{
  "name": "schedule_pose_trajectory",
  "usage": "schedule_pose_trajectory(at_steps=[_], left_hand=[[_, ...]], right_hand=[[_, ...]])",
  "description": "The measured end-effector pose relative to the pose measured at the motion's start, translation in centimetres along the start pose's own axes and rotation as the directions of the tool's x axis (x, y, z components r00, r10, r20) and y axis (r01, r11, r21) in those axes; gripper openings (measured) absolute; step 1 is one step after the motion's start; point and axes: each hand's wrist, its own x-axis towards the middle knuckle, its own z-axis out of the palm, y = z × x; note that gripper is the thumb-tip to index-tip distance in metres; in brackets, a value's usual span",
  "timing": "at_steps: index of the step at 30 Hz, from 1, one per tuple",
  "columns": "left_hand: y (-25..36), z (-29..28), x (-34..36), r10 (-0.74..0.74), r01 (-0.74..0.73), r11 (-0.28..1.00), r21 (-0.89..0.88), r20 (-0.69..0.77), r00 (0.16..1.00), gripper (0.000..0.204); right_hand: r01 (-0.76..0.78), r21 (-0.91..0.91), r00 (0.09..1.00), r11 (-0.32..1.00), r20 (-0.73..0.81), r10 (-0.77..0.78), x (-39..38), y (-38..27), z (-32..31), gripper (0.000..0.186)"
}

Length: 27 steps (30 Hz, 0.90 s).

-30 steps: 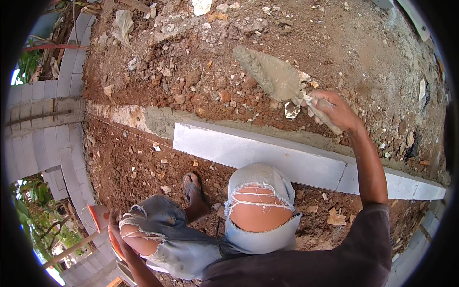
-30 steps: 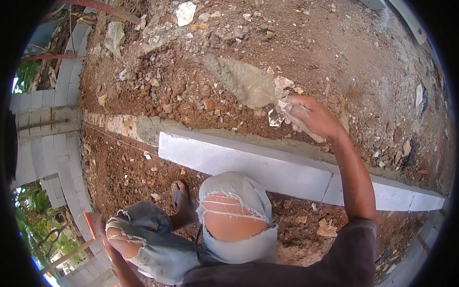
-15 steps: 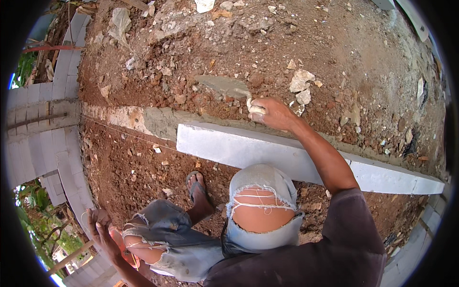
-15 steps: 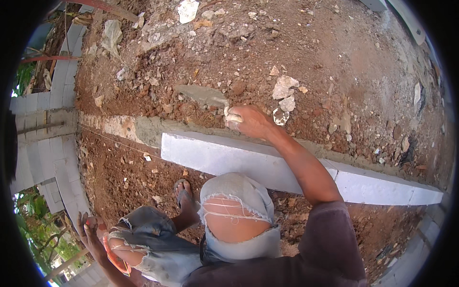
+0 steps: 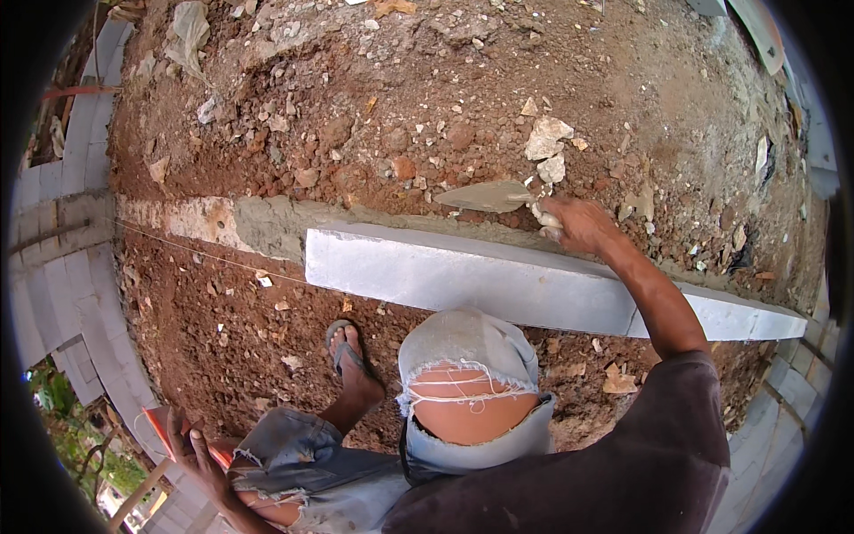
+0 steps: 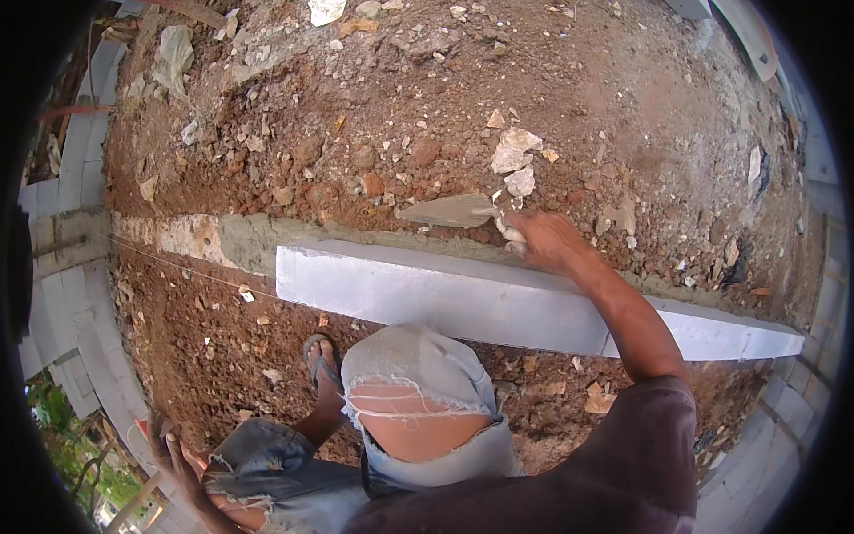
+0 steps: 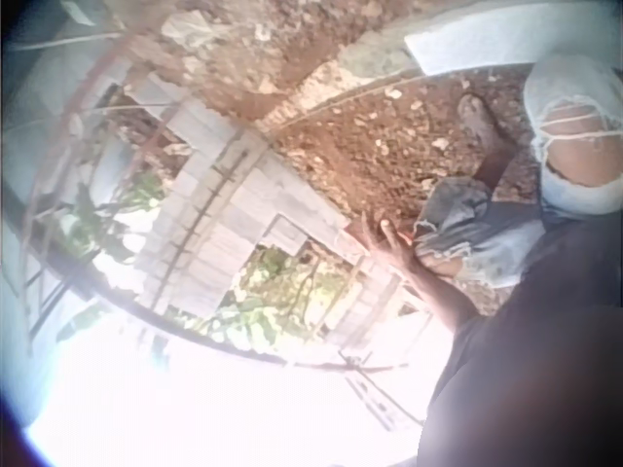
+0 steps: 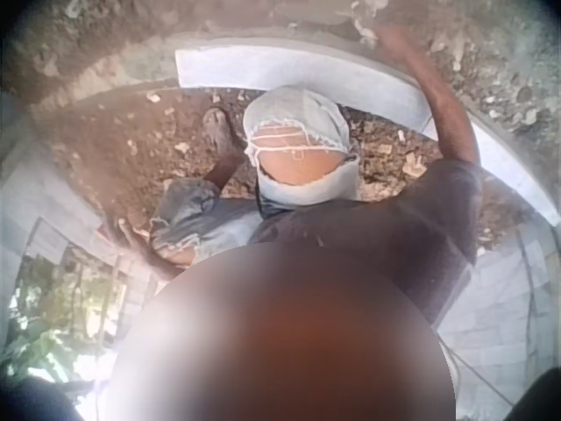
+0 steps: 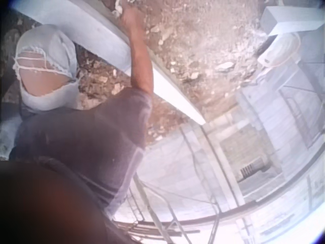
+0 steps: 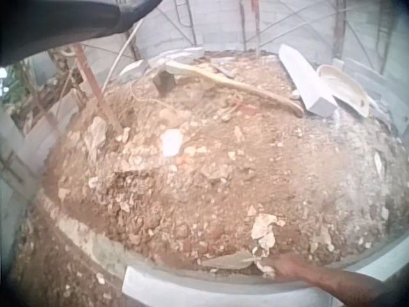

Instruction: The person scoops cement from a bucket with a trowel and spreads it onto a white rectangular tile. They then place the tile onto a prepared bed of cement, tap it into position with a hammer, and continue to apply and smooth cement along the edges of the laid tiles.

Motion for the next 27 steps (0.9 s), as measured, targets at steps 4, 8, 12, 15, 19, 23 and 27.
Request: schedule_pose_trajectory(at_steps=[4, 8, 12, 15, 19, 23, 27], left_hand=[[1.0, -0.1, -0.3, -0.025, 0.013, 0.989, 0.145, 0.081, 0.996, 0.054], [1.9, 0.2, -1.5, -0.018, 0.004, 0.983, 0.183, 0.072, 0.997, 0.056], [1.1, -0.3, -1.5, -0.02, -0.022, 0.95, 0.31, 0.133, 0.991, 0.066], [1.6, 0.3, -2.0, -0.061, 0.038, 0.98, 0.194, 0.112, 0.992, 0.065], [5.7, 1.1, -2.1, -0.189, 0.147, 0.952, 0.268, 0.141, 0.972, 0.068], [6.3, 1.3, -1.5, -0.218, 0.168, 0.945, 0.279, 0.159, 0.963, 0.068], [5.8, 1.6, -1.4, -0.209, 0.167, 0.962, 0.217, 0.188, 0.96, 0.068]], right_hand=[[-0.031, 0.085, 0.994, 0.996, 0.104, 0.022, -0.5, 2.6, 0.2, 0.036], [-0.149, 0.249, 0.978, 0.957, 0.179, 0.106, -2.1, 2.3, -2.1, 0.039], [-0.196, 0.211, 0.913, 0.958, 0.396, 0.1, -3.9, 4.6, -4.9, 0.043], [-0.277, -0.076, 0.895, 0.958, 0.343, 0.286, -5.5, 5.5, -6.5, 0.039], [-0.275, -0.32, 0.876, 0.907, 0.305, 0.374, -6.7, 8.8, -5.5, 0.042], [-0.185, -0.318, 0.891, 0.93, 0.345, 0.295, -6.0, 12.7, 0.1, 0.05], [-0.073, -0.215, 0.903, 0.974, 0.401, 0.157, -4.8, 10.9, 0.6, 0.048]])
